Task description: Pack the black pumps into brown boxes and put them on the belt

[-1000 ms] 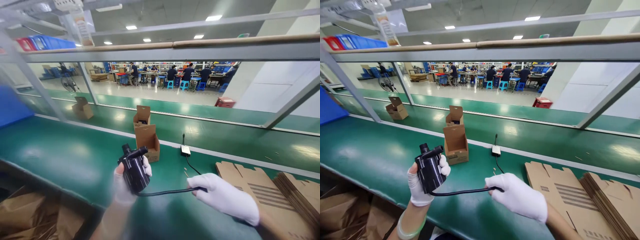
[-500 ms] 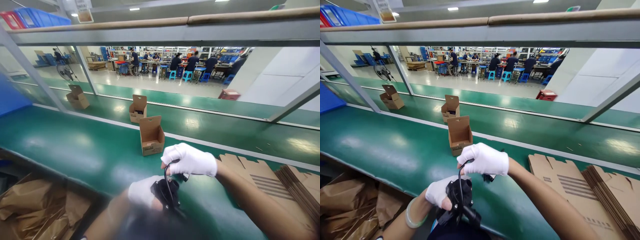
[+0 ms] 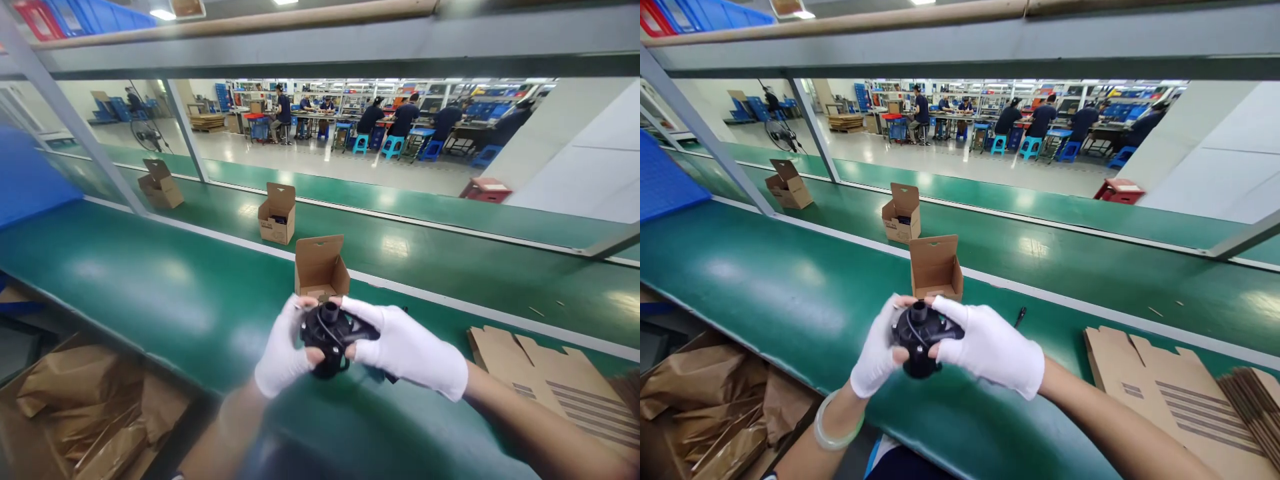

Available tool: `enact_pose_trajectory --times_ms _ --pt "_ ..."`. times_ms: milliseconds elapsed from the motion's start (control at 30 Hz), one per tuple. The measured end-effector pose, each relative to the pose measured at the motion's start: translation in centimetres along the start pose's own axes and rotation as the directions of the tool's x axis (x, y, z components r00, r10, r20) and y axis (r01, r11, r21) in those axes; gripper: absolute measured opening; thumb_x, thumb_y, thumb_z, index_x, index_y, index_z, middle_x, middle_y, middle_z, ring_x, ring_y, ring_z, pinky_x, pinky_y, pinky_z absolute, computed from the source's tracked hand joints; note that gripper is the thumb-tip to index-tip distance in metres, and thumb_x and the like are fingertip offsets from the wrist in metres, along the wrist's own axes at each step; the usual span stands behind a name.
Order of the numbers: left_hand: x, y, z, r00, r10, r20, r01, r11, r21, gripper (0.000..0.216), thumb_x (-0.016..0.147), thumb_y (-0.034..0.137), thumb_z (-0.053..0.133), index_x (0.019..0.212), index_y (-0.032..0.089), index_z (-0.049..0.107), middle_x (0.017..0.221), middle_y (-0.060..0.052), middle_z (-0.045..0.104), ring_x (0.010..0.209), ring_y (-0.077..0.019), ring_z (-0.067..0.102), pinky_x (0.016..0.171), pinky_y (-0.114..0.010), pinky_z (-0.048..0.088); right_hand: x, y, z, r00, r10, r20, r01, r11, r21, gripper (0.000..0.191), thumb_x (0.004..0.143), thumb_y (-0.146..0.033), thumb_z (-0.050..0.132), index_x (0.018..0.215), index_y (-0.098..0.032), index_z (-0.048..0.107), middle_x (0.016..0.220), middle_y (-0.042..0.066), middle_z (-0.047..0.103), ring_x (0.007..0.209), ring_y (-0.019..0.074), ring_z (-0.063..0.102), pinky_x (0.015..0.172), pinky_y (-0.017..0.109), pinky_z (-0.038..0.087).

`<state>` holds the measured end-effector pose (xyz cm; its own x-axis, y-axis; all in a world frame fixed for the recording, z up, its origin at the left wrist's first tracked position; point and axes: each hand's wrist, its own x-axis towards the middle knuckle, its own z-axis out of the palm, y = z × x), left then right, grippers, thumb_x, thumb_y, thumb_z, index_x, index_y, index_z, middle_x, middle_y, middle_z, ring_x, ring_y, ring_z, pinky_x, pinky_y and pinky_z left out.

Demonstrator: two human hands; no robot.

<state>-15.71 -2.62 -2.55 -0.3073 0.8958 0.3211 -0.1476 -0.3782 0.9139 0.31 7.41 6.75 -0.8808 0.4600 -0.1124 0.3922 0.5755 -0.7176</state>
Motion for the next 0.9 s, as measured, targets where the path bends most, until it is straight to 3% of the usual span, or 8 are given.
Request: enact_pose_trajectory --times_ms 67,100,200,300,433,567,733,900 --pt "1.6 -1.8 -1.6 0.968 0.167 -0.189 -0.100 0.941 0.322 0.073 0.067 0.059 0.067 0.123 0.020 0.043 0.124 -0.013 0.050 0.117 -0.0293 0.048 0.102 -0.043 0.038 1.4 -0.1 -0.9 0.990 -0.018 -0.140 -0.006 0.986 -0.168 0.058 0.076 -0.031 0.060 0.133 -0.026 0.047 0.102 0.001 0.066 0.084 0.0200 0.062 0.076 0.030 0.049" --pt "2.4 -2.9 -2.4 0.947 0.218 -0.235 -0.080 0.870 0.486 0.074 0.070 0.056 0.066 0.128 0.019 0.039 0.131 -0.014 0.045 0.123 -0.0300 0.043 0.106 -0.045 0.034 2.4 -0.1 -1.3 0.980 -0.042 -0.193 -0.009 0.967 -0.254 0.057 0.078 -0.032 0.058 0.133 -0.027 0.046 0.101 0.001 0.067 0.083 0.0201 0.063 0.075 0.030 0.049" --pt "4.7 -6.4 -3.9 0.953 0.145 -0.266 0.107 0.661 0.743 0.070 0.076 0.036 0.062 0.136 0.016 0.031 0.142 -0.017 0.035 0.133 -0.0313 0.032 0.110 -0.051 0.027 6.0 -0.2 -2.5 0.968 -0.085 -0.236 -0.047 0.863 -0.503 0.054 0.081 -0.037 0.052 0.133 -0.025 0.045 0.098 0.004 0.068 0.082 0.0228 0.064 0.070 0.031 0.048" --pt "5.8 -8.9 -4.0 0.968 0.065 -0.241 0.153 0.611 0.777 0.062 0.079 0.017 0.048 0.138 0.014 0.030 0.142 -0.017 0.036 0.134 -0.0284 0.032 0.112 -0.047 0.029 9.7 0.0 -3.0 0.986 -0.058 -0.157 -0.066 0.725 -0.686 0.047 0.083 -0.038 0.046 0.128 -0.023 0.049 0.099 0.008 0.067 0.082 0.0270 0.064 0.067 0.033 0.047" --pt "5.7 -9.8 -3.0 0.975 0.047 -0.218 0.147 0.599 0.787 0.061 0.078 0.012 0.040 0.138 0.011 0.029 0.143 -0.016 0.037 0.132 -0.0268 0.036 0.110 -0.045 0.033 13.2 0.7 -2.3 0.985 0.133 0.109 0.002 0.625 -0.781 0.035 0.080 -0.036 0.047 0.103 -0.018 0.065 0.098 0.014 0.066 0.081 0.0291 0.064 0.065 0.036 0.048" --pt "5.2 -9.9 -2.1 0.984 0.003 -0.179 0.146 0.565 0.812 0.059 0.080 0.013 0.035 0.137 0.003 0.029 0.141 -0.019 0.038 0.130 -0.0287 0.038 0.108 -0.045 0.036 14.9 2.2 -0.2 0.915 0.277 0.294 0.056 0.633 -0.772 0.024 0.070 -0.030 0.062 0.083 -0.013 0.071 0.081 0.013 0.068 0.072 0.0283 0.065 0.064 0.037 0.050" --pt "4.9 -9.9 -1.2 0.988 0.008 -0.154 0.125 0.543 0.830 0.059 0.079 0.012 0.035 0.137 0.004 0.030 0.139 -0.019 0.040 0.128 -0.0277 0.041 0.106 -0.043 0.038 16.3 4.8 2.6 0.833 0.366 0.415 0.078 0.664 -0.743 0.012 0.070 -0.018 0.061 0.075 -0.011 0.070 0.070 0.009 0.068 0.069 0.0229 0.064 0.072 0.036 0.049" --pt "4.8 -10.3 -1.3 0.987 0.008 -0.159 0.133 0.506 0.852 0.058 0.080 0.012 0.036 0.137 0.007 0.029 0.140 -0.019 0.039 0.126 -0.0291 0.043 0.104 -0.045 0.040 15.1 5.9 2.5 0.878 0.267 0.397 0.096 0.715 -0.693 0.026 0.078 -0.032 0.056 0.088 -0.012 0.070 0.086 0.012 0.068 0.075 0.0240 0.064 0.070 0.033 0.047"
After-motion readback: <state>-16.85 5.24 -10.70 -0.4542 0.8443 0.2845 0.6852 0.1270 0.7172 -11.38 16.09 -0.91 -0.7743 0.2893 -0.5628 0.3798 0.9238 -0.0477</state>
